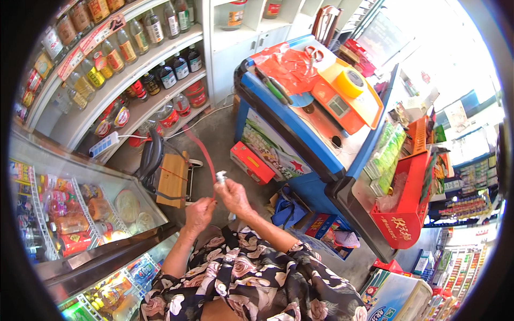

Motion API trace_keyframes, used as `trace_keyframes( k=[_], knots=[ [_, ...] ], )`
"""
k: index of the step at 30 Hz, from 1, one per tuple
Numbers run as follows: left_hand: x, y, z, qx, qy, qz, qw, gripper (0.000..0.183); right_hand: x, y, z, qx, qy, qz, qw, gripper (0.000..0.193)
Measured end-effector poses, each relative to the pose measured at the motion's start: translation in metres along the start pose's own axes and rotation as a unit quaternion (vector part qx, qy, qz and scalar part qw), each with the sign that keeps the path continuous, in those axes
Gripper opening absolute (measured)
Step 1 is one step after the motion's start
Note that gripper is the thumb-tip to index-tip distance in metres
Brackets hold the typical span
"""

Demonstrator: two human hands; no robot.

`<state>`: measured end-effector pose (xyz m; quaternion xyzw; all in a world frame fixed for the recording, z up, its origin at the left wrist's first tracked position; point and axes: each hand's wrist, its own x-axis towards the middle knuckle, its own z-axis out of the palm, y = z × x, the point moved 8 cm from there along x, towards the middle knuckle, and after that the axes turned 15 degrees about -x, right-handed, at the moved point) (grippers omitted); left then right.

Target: The person squats beside a small wooden cart and uses pliers to cut and remove red zip ties securing a metal pole to the cart frame. After cutting the ties, the person stands and walks through the store while holding the removed ties.

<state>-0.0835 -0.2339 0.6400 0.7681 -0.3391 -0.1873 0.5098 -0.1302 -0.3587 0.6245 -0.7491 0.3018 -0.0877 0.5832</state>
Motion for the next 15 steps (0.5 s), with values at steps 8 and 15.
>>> trace_keyframes(
  k=[8, 15],
  knots=[
    [-0.024, 0.022, 0.023, 0.010, -0.095, 0.026, 0.995, 0.015, 0.047, 0.037, -0.029, 0.232, -0.006, 0.094, 0.968, 0.017],
    [-0.033, 0.037, 0.016, -0.108, -0.023, -0.015, 0.994, 0.018, 0.096, 0.057, -0.023, 0.488, -0.013, 0.196, 0.851, 0.026]
  ],
)
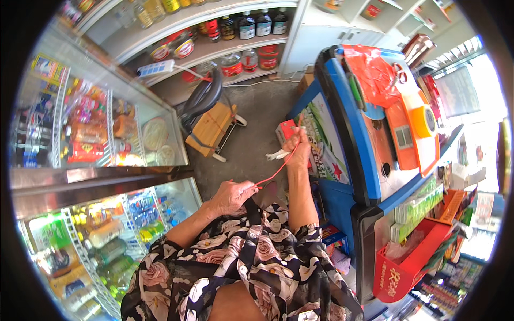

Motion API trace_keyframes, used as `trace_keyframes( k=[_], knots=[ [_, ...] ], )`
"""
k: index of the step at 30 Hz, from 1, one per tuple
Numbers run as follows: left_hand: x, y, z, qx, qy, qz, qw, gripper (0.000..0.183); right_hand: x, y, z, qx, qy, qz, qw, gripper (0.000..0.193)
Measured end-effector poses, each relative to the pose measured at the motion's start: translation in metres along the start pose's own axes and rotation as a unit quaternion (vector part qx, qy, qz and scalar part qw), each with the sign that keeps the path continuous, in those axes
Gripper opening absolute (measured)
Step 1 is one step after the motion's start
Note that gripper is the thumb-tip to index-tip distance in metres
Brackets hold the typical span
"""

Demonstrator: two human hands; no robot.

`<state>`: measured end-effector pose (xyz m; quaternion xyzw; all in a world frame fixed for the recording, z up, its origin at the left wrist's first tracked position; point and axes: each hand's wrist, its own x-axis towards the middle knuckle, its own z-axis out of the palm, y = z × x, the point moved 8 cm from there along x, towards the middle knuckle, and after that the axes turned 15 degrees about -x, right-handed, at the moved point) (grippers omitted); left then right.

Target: The person squats beside a small wooden cart and uses pliers to cut and remove red zip ties securing a metal pole to the cart frame. After cutting the ties, the person stands and walks through the store while holding the removed ties.

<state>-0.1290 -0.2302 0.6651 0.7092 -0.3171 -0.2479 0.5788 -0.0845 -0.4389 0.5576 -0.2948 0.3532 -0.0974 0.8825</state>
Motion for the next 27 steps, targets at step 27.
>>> trace_keyframes(
  k=[27],
  knots=[
    [-0.029, -0.040, -0.025, 0.066, 0.062, -0.124, 0.988, 0.023, 0.035, -0.052, 0.033, -0.403, 0.249, -0.325, 0.818, 0.021]
  ],
)
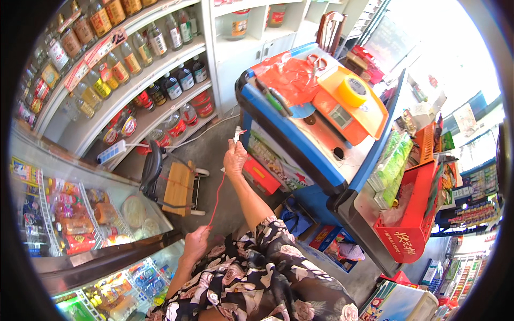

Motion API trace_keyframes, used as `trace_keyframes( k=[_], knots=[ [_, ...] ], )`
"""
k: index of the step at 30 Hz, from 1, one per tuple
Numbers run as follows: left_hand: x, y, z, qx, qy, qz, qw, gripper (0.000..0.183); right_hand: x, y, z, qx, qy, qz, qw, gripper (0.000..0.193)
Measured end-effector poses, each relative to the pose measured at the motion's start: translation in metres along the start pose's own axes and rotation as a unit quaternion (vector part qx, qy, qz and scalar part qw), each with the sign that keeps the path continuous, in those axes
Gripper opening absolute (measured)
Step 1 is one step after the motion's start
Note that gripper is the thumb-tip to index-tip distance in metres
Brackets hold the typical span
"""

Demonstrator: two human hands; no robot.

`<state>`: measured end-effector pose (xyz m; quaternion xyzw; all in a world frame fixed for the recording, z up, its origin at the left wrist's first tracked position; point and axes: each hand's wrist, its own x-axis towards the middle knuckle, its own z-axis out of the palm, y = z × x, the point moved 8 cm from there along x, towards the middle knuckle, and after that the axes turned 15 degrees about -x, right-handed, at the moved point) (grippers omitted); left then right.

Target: The person squats beside a small wooden cart and uses pliers to cut and remove red zip ties securing a metal pole to the cart frame. After cutting the ties, the person stands and walks through the store while holding the removed ties.

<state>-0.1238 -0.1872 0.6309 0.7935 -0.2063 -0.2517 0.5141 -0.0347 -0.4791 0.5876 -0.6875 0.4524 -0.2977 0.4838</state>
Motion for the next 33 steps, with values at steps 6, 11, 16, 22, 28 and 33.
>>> trace_keyframes(
  k=[6, 11, 16, 22, 28, 33],
  knots=[
    [-0.007, -0.053, -0.009, 0.098, -0.029, 0.016, 0.995, 0.023, 0.025, -0.085, -0.099, 0.038, 0.160, -0.136, 0.977, 0.020],
    [-0.010, -0.133, -0.009, 0.137, -0.044, 0.001, 0.990, 0.026, 0.001, -0.116, -0.185, -0.029, 0.201, -0.259, 0.944, 0.016],
    [0.031, -0.123, -0.007, -0.029, 0.006, -0.056, 0.998, 0.032, -0.067, -0.075, -0.202, -0.151, 0.135, -0.287, 0.936, 0.011],
    [0.102, -0.004, 0.009, 0.059, 0.026, 0.136, 0.989, 0.013, -0.126, -0.007, -0.187, -0.215, -0.006, -0.215, 0.953, 0.005],
    [0.111, 0.025, 0.020, 0.073, 0.046, 0.124, 0.989, 0.012, -0.160, 0.028, -0.197, -0.230, -0.176, -0.227, 0.930, 0.005],
    [0.086, -0.022, -0.013, 0.005, 0.142, -0.081, 0.987, 0.016, -0.139, 0.078, -0.225, -0.219, -0.221, -0.093, 0.946, 0.013]
  ],
)
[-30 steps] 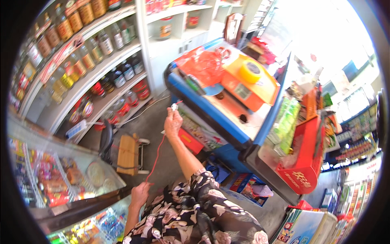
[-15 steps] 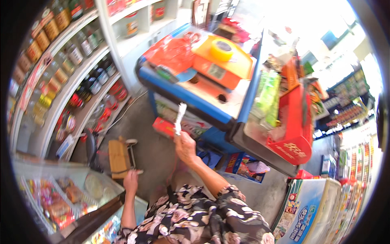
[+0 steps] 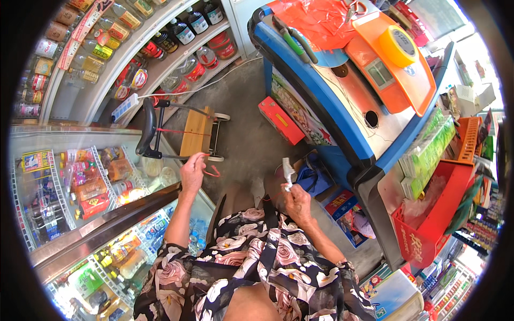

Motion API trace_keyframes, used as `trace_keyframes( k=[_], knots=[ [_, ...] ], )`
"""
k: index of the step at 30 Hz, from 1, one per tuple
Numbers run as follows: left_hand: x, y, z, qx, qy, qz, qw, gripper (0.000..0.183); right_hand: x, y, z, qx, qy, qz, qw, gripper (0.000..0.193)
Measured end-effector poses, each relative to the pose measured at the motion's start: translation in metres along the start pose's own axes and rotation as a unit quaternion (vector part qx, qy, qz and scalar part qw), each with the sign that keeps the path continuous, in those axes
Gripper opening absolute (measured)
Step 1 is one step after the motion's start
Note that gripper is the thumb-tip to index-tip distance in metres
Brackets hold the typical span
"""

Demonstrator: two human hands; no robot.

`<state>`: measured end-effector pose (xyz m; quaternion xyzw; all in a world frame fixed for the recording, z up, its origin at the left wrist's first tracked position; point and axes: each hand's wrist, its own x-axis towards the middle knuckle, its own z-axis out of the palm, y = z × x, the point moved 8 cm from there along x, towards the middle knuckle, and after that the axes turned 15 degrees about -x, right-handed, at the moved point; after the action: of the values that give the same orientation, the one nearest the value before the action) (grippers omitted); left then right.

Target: The person squats beside a small wooden cart and uses pliers to cut and remove red zip ties securing a metal pole to the cart frame. After cutting the ties, the person stands and walks through the store while holding the removed ties.

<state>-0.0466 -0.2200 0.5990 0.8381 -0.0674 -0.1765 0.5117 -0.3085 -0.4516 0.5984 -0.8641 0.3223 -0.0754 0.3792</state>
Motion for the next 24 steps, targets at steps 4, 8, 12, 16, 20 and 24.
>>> trace_keyframes(
  k=[4, 8, 12, 16, 20, 24],
  knots=[
    [-0.030, -0.041, -0.025, -0.076, 0.039, -0.059, 0.995, 0.017, 0.000, 0.027, 0.007, 0.008, -0.048, 0.067, 0.997, 0.019],
    [-0.038, -0.075, -0.041, -0.148, 0.085, -0.110, 0.979, 0.019, -0.004, 0.035, 0.017, 0.099, -0.053, 0.159, 0.981, 0.025],
    [-0.016, -0.080, -0.034, -0.258, 0.080, -0.118, 0.955, 0.025, -0.013, 0.047, 0.009, 0.241, 0.116, 0.277, 0.923, 0.026],
    [0.013, -0.064, 0.003, -0.319, -0.055, -0.157, 0.933, 0.026, -0.037, 0.056, 0.021, 0.275, 0.219, 0.366, 0.862, 0.027],
    [0.017, -0.027, 0.044, -0.356, -0.212, -0.152, 0.897, 0.023, -0.057, 0.059, 0.050, 0.293, 0.193, 0.416, 0.839, 0.028],
    [0.006, 0.019, 0.086, -0.348, -0.285, -0.167, 0.877, 0.020, -0.069, 0.075, 0.055, 0.353, 0.146, 0.489, 0.784, 0.023]
  ],
)
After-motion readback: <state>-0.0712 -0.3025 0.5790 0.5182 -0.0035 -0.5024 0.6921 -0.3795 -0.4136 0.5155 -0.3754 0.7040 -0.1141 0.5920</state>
